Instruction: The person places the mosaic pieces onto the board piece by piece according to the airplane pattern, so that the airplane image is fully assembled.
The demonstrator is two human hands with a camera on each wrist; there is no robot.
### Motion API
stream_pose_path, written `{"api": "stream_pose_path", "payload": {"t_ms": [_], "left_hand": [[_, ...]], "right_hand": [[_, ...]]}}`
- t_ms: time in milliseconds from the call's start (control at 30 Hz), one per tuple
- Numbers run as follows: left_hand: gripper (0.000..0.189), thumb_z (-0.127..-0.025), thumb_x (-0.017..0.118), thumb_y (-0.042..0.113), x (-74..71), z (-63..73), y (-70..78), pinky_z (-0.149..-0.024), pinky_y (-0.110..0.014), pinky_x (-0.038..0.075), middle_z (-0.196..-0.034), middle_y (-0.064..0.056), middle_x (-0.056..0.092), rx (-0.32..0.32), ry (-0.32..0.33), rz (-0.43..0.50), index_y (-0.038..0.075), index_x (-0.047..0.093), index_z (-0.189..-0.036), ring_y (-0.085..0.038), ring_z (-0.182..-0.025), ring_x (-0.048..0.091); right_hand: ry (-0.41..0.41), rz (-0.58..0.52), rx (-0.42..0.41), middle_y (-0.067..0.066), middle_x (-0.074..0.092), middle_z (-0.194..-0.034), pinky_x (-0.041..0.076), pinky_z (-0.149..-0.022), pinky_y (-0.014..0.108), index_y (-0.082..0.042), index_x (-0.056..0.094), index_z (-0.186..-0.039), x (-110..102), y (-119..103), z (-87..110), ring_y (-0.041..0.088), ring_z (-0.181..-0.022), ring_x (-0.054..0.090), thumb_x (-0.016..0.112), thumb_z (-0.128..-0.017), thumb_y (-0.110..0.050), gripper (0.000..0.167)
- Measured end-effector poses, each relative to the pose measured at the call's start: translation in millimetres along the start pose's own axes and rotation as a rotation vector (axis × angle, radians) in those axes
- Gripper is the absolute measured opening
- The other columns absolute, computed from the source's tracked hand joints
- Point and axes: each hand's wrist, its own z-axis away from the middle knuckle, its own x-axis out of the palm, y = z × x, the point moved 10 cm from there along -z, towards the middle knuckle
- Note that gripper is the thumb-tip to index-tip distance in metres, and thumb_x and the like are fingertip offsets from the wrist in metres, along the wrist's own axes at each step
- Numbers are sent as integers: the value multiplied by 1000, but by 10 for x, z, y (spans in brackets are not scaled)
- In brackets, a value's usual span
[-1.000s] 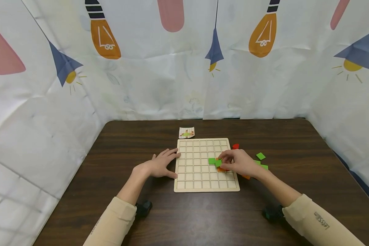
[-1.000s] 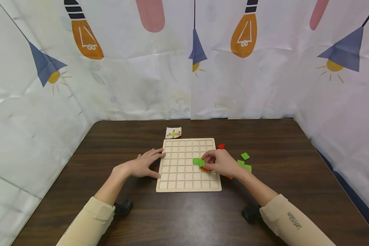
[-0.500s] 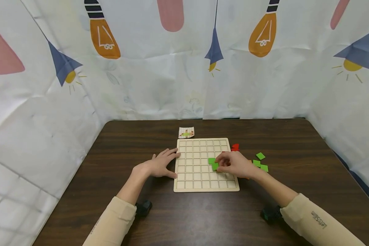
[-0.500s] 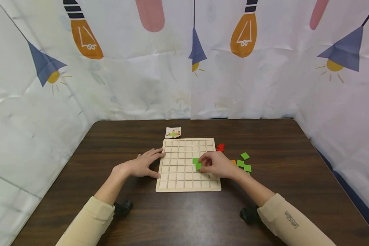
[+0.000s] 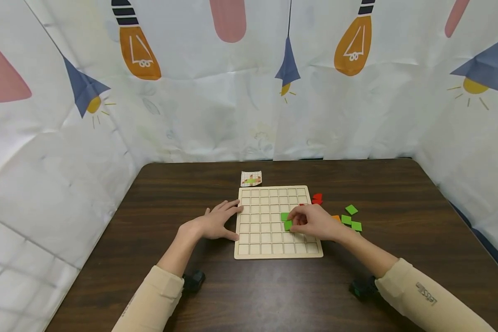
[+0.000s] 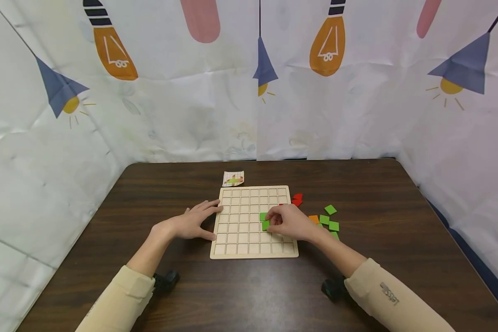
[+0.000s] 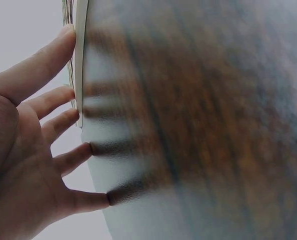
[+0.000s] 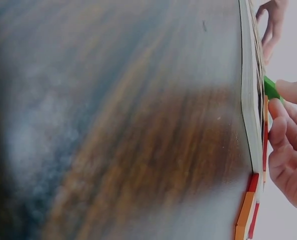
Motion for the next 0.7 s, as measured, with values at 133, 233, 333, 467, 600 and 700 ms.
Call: {"api": "stream_pose_path", "payload": {"t_ms": [133, 233, 333, 467, 600, 700], "left_hand": [[85, -93, 79, 36, -3, 0, 6, -113, -76, 8, -171, -10, 13, 0, 1, -5, 13, 34, -162, -40, -155, 7], [85, -93, 79, 36, -6, 1, 10, -112, -76, 8, -171, -10, 13, 2, 2, -1, 13, 34, -162, -40, -155, 7], [85, -93, 79, 36, -5, 2, 9, -112, -77, 8, -171, -10, 13, 6, 3, 4, 13, 34, -162, -40, -155, 7], [85, -93, 78, 36, -2, 1, 5, -112, -77, 8, -171, -10, 12, 7, 2, 3, 13, 34, -162, -40, -155, 6], [85, -93, 78, 36, -3, 7, 1, -112, -77, 8, -171, -10, 12, 7, 3, 4, 13, 34, -162, -39, -155, 6], [85, -93, 78, 36, -5, 10, 3, -112, -76, 8, -171, -10, 13, 9, 4, 3, 12, 34, -162, -39, -155, 7]], "right_hand": [[-7, 2, 8, -10, 62, -78, 50, -68, 27, -7, 72, -104, 20, 4, -17, 9, -72, 56, 82, -90, -13, 18], [-11, 16, 2, -11, 61, -78, 50, -67, 26, -7, 72, -103, 29, -6, -34, 9, -72, 56, 82, -89, -13, 18], [-9, 30, -16, -11, 60, -77, 49, -66, 26, -6, 72, -102, 26, -32, -39, 8, -71, 55, 82, -89, -11, 18], [-9, 39, -45, -11, 60, -78, 49, -66, 26, -4, 71, -102, 23, -65, -30, 7, -70, 54, 82, -88, -10, 19], [-12, 42, -49, -11, 61, -78, 49, -67, 26, -4, 71, -103, 26, -73, -27, 7, -71, 54, 82, -88, -10, 19], [-12, 43, -39, -11, 61, -79, 50, -68, 26, -6, 72, -104, 14, -65, -21, 7, -72, 55, 83, -88, -11, 20]]}}
